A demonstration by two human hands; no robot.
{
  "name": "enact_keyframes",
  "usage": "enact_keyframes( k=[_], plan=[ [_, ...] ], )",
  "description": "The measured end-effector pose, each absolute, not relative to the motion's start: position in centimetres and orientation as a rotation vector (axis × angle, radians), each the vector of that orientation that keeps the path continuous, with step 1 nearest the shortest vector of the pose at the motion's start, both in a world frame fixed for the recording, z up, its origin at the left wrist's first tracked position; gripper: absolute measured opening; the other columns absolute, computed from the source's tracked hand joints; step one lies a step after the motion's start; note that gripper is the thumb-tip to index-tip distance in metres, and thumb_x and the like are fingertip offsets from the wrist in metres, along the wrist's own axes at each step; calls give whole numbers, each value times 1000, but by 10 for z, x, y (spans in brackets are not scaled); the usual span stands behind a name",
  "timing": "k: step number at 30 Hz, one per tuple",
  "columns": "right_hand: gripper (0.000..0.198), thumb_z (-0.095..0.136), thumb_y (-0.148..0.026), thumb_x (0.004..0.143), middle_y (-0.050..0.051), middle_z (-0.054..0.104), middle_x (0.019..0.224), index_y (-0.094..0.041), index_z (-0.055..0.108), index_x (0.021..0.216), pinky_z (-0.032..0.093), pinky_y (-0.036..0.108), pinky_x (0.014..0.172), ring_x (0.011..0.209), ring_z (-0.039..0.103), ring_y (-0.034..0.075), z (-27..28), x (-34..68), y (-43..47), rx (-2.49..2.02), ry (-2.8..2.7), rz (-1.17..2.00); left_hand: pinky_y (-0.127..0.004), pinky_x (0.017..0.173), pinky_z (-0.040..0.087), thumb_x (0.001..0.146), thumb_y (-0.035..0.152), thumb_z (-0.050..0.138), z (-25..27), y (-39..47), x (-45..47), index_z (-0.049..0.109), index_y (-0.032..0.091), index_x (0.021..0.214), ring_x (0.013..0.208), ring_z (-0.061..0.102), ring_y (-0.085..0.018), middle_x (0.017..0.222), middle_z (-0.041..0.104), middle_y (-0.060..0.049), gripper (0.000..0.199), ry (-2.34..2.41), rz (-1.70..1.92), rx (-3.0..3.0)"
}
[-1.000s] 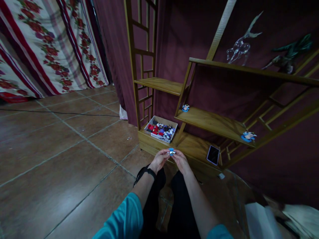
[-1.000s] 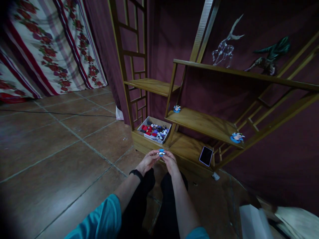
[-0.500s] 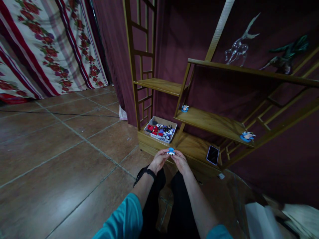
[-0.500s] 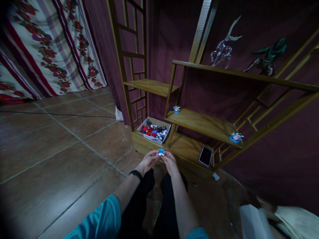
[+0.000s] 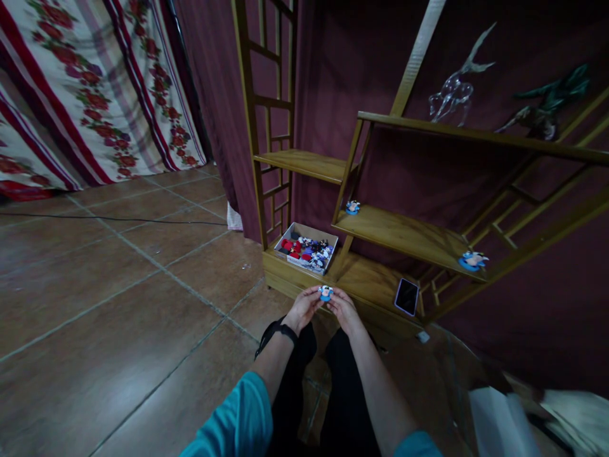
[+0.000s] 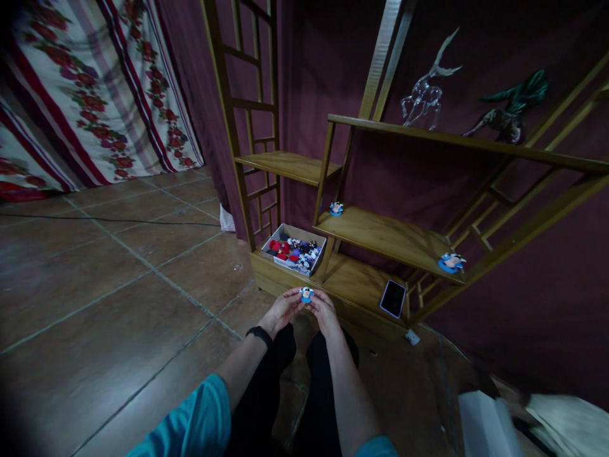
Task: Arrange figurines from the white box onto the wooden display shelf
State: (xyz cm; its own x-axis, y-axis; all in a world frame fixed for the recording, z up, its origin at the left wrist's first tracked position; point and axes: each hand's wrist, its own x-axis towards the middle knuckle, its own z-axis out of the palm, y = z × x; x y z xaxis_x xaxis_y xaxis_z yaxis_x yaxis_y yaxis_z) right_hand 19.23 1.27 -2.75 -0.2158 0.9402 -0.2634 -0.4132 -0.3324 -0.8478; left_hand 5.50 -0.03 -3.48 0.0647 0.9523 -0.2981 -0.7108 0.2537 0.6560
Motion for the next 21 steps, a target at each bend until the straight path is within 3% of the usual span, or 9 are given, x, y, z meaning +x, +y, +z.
enact_keyframes(
  k=[14, 21],
  plan=[
    [25, 70, -26, 61, 1, 69, 80, -22, 60, 84, 46, 24, 57, 68, 63, 14, -39, 194, 19, -936, -732, 1733, -22, 69, 47, 62, 12, 72, -31, -1, 57, 65, 12, 84, 72, 61, -12, 81, 67, -7, 22, 789, 1297, 407],
    [23, 70, -27, 62, 0, 69, 81, -22, 61, 83, 49, 27, 67, 71, 64, 13, -40, 194, 18, -915, -724, 1774, -23, 71, 45, 57, 11, 75, -30, -4, 59, 65, 12, 79, 72, 62, -13, 79, 67, -7, 24, 778, 1309, 446]
  ],
)
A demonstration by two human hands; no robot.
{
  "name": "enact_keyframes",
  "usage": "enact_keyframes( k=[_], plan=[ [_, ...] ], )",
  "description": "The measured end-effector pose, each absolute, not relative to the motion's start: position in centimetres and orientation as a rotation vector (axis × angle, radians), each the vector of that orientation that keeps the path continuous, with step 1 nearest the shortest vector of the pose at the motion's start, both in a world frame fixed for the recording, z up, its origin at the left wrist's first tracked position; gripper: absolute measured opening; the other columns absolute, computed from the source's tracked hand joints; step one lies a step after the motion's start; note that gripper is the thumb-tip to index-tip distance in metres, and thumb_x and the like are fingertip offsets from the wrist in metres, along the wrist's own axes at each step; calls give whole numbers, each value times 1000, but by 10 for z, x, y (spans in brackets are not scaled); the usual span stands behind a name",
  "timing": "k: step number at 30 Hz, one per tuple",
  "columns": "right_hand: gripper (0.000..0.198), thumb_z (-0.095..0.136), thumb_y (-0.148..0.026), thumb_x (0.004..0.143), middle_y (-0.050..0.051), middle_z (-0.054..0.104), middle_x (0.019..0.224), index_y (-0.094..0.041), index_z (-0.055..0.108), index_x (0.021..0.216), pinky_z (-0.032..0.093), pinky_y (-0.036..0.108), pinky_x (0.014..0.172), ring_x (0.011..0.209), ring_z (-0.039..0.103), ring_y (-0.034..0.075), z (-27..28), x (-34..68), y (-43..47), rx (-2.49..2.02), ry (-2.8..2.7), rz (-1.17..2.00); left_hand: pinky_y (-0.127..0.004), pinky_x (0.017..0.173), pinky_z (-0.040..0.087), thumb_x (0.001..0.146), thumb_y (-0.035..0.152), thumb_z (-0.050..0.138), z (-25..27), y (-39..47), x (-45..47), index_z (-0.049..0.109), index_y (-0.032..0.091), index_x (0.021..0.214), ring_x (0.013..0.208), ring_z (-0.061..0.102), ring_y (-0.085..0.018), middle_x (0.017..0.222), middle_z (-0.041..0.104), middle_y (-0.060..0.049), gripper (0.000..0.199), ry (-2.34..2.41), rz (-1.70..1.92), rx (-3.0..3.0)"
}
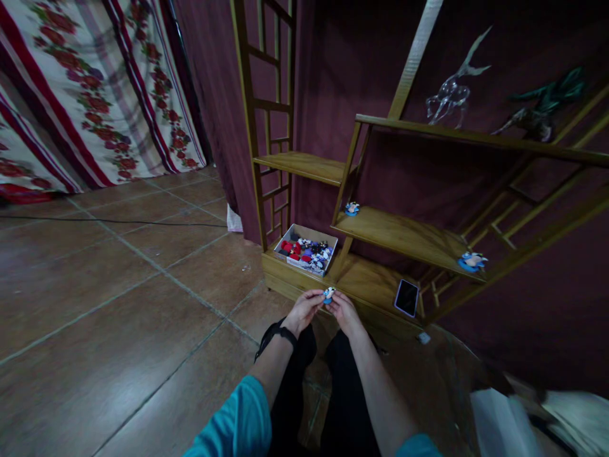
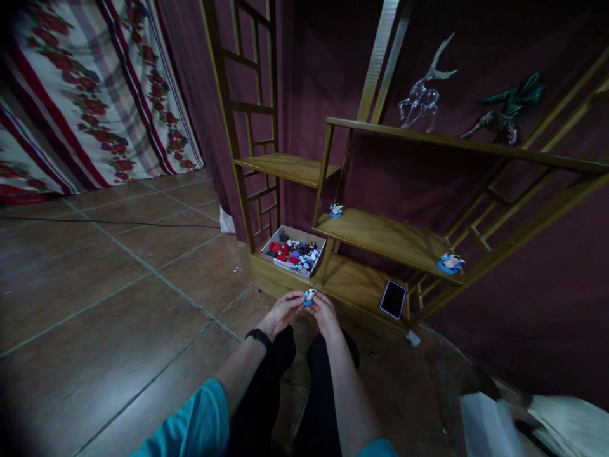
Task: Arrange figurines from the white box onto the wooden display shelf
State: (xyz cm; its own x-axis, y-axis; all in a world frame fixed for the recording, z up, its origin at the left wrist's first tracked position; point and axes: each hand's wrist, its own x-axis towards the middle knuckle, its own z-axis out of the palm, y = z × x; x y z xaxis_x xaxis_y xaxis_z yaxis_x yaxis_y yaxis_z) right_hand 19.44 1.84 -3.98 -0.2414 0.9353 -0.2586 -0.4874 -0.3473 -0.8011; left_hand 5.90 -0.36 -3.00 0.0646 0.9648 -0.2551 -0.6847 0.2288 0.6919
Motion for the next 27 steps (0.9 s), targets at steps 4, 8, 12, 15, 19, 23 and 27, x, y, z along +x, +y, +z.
enact_keyframes(
  k=[4, 8, 12, 15, 19, 23, 27],
  plan=[
    [22, 70, -25, 62, 1, 69, 82, -21, 61, 82, 49, 31, 73, 74, 64, 15, -38, 194, 17, -883, -688, 1802, -23, 67, 44, 55, 10, 76, -31, -5, 59, 64, 12, 81, 68, 61, -12, 76, 67, -6, 29, 776, 1345, 457],
    [22, 70, -22, 63, 1, 69, 82, -21, 61, 82, 49, 33, 77, 77, 65, 15, -37, 194, 17, -866, -704, 1810, -25, 68, 43, 53, 9, 76, -29, -6, 59, 64, 12, 87, 67, 61, -13, 77, 67, -6, 36, 773, 1376, 454],
    [25, 69, -21, 63, 2, 69, 86, -22, 62, 87, 49, 33, 79, 82, 64, 16, -36, 194, 17, -865, -731, 1819, -26, 71, 43, 52, 8, 76, -29, -7, 59, 64, 13, 88, 70, 61, -14, 78, 67, -6, 39, 758, 1404, 476],
    [27, 69, -19, 61, 2, 69, 87, -22, 62, 87, 48, 35, 80, 85, 64, 18, -34, 194, 16, -846, -754, 1793, -27, 74, 42, 51, 6, 75, -29, -7, 59, 64, 13, 87, 74, 61, -15, 80, 67, -6, 39, 730, 1433, 490],
    [25, 69, -19, 61, 2, 69, 87, -22, 61, 86, 49, 33, 78, 84, 64, 17, -31, 194, 14, -856, -769, 1768, -26, 72, 43, 54, 7, 74, -29, -6, 59, 64, 13, 88, 74, 61, -15, 81, 67, -7, 36, 737, 1437, 464],
    [23, 69, -22, 63, 0, 69, 86, -22, 61, 84, 49, 28, 70, 79, 64, 15, -29, 193, 13, -907, -755, 1775, -26, 70, 44, 59, 9, 72, -29, -6, 59, 64, 13, 88, 73, 61, -14, 81, 66, -7, 31, 749, 1412, 412],
    [22, 70, -23, 63, 0, 69, 87, -23, 62, 84, 47, 24, 63, 75, 63, 13, -29, 193, 13, -924, -763, 1771, -25, 69, 45, 61, 9, 71, -28, -6, 59, 64, 14, 88, 73, 61, -13, 83, 66, -7, 28, 755, 1408, 386]
  ],
)
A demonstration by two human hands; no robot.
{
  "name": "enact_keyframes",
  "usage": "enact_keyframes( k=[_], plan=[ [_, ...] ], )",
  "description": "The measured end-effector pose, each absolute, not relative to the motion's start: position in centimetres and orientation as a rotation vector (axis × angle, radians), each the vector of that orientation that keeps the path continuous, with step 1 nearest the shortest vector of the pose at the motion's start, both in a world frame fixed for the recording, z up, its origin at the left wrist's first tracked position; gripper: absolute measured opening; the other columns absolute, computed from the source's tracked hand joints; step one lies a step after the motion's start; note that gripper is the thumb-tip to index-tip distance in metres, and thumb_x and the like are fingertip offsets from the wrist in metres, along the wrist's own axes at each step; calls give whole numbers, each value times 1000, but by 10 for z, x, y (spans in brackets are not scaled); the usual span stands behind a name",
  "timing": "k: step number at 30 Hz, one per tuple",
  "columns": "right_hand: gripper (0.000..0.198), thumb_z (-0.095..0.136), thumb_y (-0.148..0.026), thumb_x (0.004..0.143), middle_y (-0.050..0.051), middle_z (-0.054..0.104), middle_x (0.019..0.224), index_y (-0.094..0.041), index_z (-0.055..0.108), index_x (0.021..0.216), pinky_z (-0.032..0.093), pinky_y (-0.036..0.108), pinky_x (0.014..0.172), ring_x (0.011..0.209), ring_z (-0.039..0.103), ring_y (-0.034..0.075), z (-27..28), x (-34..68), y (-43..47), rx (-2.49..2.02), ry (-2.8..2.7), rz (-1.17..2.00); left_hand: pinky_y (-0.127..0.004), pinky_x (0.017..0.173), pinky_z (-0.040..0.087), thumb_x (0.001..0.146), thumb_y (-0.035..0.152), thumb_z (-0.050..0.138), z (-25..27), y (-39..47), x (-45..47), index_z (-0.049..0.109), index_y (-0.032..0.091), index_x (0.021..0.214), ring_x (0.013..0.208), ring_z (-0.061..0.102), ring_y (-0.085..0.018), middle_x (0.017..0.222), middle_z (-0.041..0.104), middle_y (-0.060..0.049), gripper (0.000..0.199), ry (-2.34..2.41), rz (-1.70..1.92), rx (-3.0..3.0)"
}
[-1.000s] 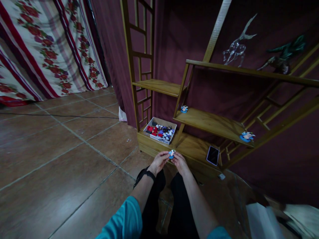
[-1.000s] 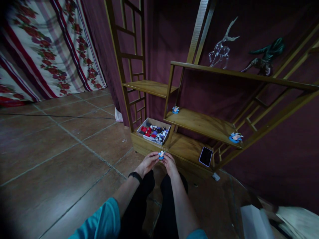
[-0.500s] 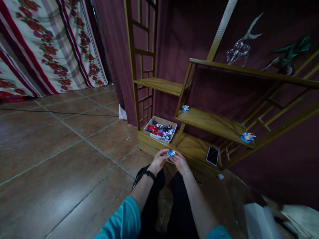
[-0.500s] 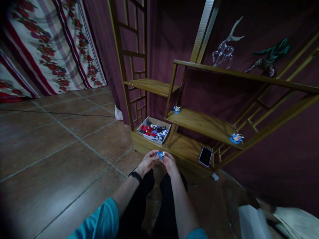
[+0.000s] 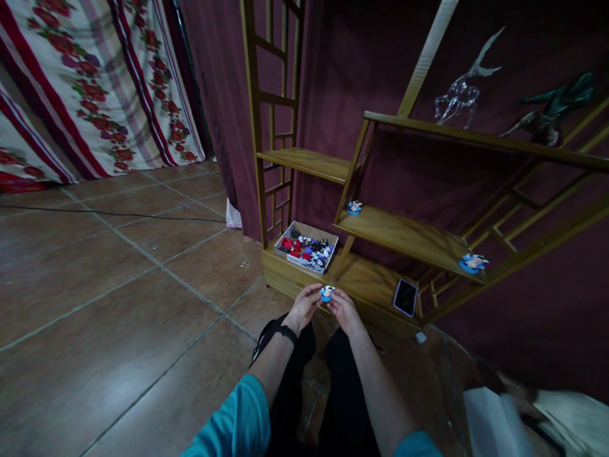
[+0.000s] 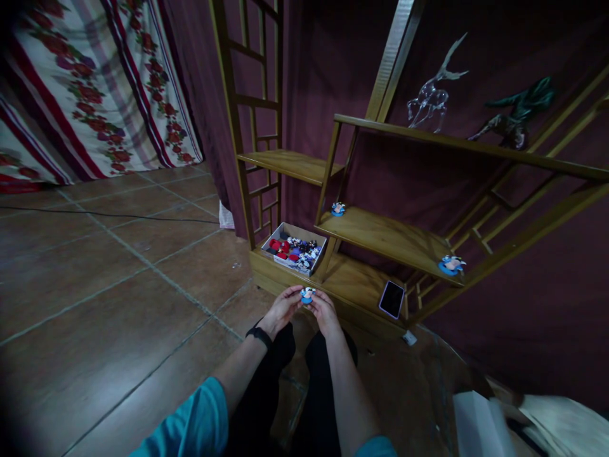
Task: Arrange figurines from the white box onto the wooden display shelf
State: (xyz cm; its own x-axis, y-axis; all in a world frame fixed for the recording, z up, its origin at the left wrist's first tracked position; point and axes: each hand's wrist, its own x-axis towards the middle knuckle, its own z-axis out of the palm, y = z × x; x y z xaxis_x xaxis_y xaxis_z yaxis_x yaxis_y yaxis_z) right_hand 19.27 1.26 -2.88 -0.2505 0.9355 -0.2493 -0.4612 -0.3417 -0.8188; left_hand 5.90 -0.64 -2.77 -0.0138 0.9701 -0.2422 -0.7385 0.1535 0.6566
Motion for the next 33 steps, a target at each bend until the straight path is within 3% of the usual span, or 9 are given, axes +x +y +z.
enact_keyframes(
  k=[11, 25, 33],
  plan=[
    [23, 69, -25, 63, 1, 69, 87, -22, 63, 85, 46, 23, 59, 74, 63, 14, -30, 193, 14, -927, -756, 1750, -23, 68, 46, 61, 12, 73, -26, -4, 61, 64, 13, 88, 72, 61, -13, 82, 66, -7, 28, 783, 1374, 398],
    [23, 63, -23, 69, 5, 69, 92, -18, 66, 91, 45, 33, 85, 85, 62, 16, -21, 194, 6, -735, -815, 1858, -22, 61, 46, 75, 22, 61, -30, -2, 58, 61, 12, 83, 62, 58, -11, 71, 62, -6, 13, 809, 1323, 282],
    [24, 61, -22, 72, 4, 67, 98, -20, 63, 95, 47, 28, 78, 81, 62, 13, -18, 197, 4, -697, -781, 1905, -19, 51, 46, 81, 18, 52, -28, 1, 57, 58, 10, 90, 55, 56, -10, 70, 61, -7, 13, 745, 1325, 227]
  ],
)
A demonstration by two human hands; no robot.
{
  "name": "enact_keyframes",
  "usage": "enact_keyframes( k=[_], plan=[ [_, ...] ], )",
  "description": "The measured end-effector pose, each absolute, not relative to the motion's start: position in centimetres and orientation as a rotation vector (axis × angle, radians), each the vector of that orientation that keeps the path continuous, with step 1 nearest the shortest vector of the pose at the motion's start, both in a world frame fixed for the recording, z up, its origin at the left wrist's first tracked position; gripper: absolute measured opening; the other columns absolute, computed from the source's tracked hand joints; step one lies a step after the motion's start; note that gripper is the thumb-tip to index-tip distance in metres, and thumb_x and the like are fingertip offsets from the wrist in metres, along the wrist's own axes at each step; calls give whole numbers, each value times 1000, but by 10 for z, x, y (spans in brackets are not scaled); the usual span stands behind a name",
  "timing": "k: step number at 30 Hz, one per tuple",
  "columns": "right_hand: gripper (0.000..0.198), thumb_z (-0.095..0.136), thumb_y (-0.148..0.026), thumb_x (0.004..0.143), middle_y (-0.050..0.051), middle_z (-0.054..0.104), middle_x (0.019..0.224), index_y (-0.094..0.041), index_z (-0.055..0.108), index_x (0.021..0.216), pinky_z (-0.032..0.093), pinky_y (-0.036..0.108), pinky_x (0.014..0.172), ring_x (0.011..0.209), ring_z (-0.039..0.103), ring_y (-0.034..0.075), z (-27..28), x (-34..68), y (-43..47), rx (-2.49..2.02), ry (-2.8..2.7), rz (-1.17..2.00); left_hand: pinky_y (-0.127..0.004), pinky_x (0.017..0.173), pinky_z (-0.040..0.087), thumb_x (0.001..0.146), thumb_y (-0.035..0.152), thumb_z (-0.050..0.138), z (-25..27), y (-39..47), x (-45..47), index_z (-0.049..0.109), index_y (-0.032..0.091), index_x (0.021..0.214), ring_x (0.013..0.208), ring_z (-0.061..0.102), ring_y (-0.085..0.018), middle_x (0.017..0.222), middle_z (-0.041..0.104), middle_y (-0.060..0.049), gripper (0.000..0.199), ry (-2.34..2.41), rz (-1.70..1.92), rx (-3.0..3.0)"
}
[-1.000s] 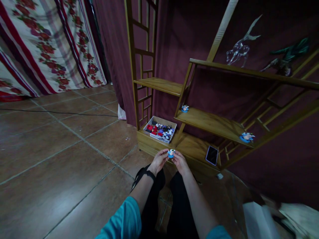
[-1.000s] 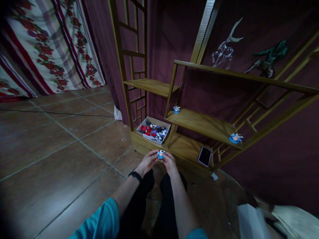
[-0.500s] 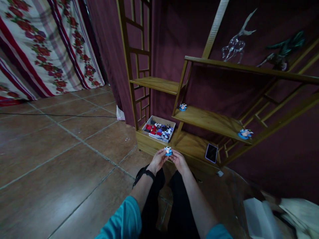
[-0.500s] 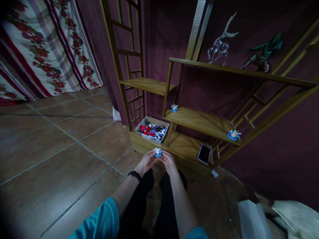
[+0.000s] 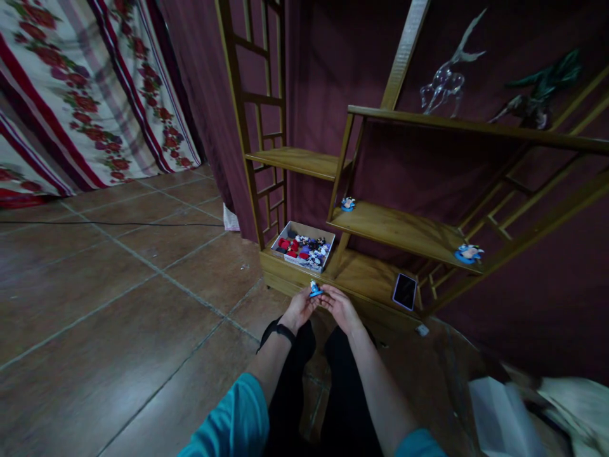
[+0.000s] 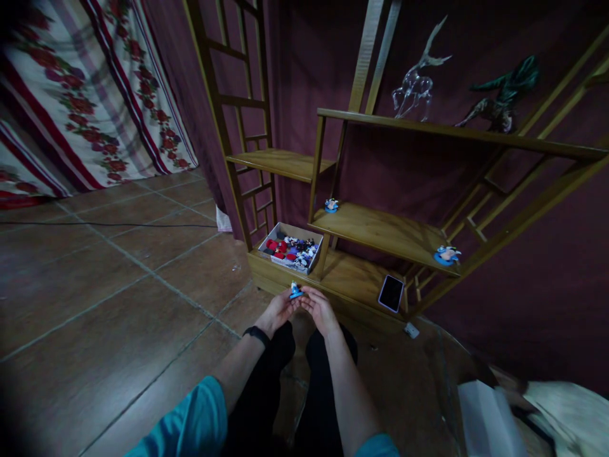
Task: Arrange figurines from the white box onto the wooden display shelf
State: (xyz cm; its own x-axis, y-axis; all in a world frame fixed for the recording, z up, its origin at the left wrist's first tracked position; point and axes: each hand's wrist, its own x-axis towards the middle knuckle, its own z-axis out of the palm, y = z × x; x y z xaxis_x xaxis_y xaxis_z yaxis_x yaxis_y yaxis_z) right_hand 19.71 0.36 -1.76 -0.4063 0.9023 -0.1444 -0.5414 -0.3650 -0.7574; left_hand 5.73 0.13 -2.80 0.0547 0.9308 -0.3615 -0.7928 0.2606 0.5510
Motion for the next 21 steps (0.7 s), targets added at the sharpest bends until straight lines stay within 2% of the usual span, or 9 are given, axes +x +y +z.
enact_keyframes(
  k=[11, 21],
  plan=[
    [25, 60, -20, 72, 3, 68, 96, -21, 62, 97, 48, 26, 74, 80, 62, 12, -22, 200, 6, -698, -729, 1880, -17, 45, 45, 84, 15, 46, -26, -1, 56, 56, 10, 96, 47, 53, -6, 73, 61, -7, 17, 690, 1308, 213],
    [26, 65, -20, 67, 3, 67, 97, -21, 64, 94, 47, 25, 73, 80, 62, 11, -21, 198, 5, -786, -726, 1818, -20, 56, 49, 76, 17, 60, -25, -4, 57, 58, 11, 86, 60, 60, -10, 72, 63, -6, 11, 725, 1336, 295]
  ],
)
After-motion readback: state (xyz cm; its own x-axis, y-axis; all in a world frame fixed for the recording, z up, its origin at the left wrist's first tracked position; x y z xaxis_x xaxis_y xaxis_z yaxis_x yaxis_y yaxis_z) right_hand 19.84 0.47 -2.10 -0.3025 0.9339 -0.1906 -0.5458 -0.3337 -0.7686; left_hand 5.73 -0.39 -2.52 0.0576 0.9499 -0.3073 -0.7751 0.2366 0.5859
